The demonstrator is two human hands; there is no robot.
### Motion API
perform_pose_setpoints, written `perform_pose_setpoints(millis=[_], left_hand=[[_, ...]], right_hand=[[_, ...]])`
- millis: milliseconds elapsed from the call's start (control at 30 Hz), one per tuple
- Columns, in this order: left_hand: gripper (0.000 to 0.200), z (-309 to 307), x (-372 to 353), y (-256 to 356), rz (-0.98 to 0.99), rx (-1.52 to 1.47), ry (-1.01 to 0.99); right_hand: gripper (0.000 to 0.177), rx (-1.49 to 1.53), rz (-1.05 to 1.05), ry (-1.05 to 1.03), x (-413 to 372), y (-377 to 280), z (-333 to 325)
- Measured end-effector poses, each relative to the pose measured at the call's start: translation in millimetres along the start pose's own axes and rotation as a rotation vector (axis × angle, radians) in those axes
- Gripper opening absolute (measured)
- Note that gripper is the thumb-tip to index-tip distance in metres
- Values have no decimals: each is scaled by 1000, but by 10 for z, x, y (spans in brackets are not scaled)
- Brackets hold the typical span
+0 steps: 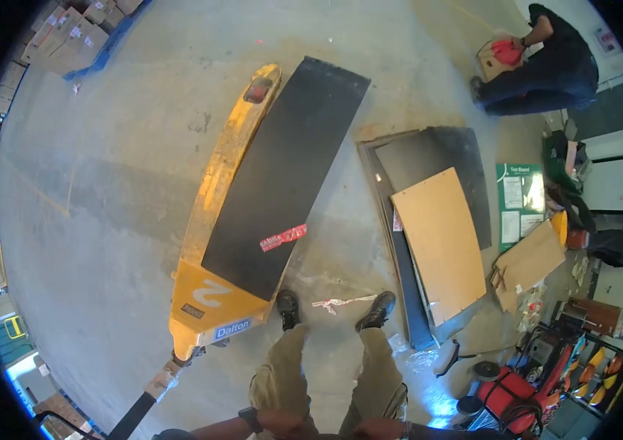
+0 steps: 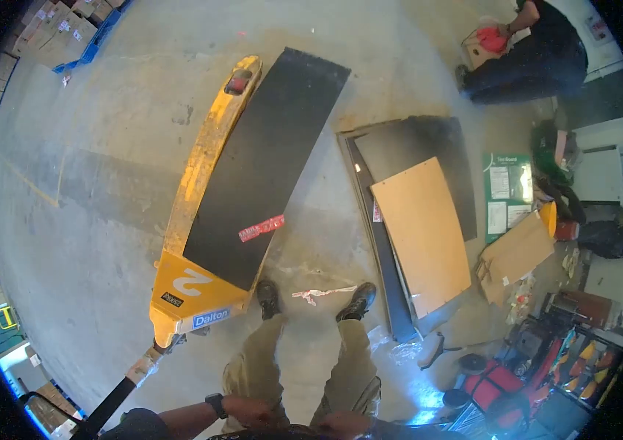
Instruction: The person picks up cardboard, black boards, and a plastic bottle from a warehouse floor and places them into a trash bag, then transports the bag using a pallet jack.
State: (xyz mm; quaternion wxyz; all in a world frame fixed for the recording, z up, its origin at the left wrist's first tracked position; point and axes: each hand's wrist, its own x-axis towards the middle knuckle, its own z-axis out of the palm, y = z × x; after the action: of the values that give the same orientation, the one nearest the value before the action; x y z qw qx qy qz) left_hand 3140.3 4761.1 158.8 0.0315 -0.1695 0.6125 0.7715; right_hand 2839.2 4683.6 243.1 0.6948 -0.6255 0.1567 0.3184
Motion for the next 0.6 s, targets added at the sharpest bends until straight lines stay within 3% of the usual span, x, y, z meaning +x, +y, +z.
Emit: perform_pose_setpoints(millis=[100,133,167,233,267,300,333,400,433,467,533,600], left_hand=[[26,-143,-61,-101,288,-285,-120],[25,-396,-147,21,190,-263,-98],[23,-657,-239,88,86,-244,-72],[29,-1103,-465,30,84,-394,404],[29,-1450,-569,-44,104,-490,483],[30,-1824,-627,-219,124,-589,559],[30,-2126,-609,-617,12,-306,711],[30,-2862,-676,-986,-145,-453,1022],[25,-3232,-696,-1165,-239,-389,1209],[25,-3676,-747,-1296,-250,-457,1293],[36,-4480,-738,-1864,-469,-324,1466],[44,-5296,-740,-2238,-605,-144,1562]], right_hand=[[30,60,55,-236,438,-77,-612],[28,30,76,-297,605,-122,-934],[27,16,61,-86,703,-93,-1260],[22,53,61,368,877,-79,-1963],[20,109,81,615,944,-84,-2307],[16,299,37,727,1066,31,-2639],[12,496,-8,837,1222,185,-2982],[13,828,13,747,1434,464,-3721],[13,900,82,788,1597,549,-4061],[13,971,156,829,1774,659,-4401],[18,944,225,888,2229,1080,-5012],[39,938,332,928,2735,1683,-5574]])
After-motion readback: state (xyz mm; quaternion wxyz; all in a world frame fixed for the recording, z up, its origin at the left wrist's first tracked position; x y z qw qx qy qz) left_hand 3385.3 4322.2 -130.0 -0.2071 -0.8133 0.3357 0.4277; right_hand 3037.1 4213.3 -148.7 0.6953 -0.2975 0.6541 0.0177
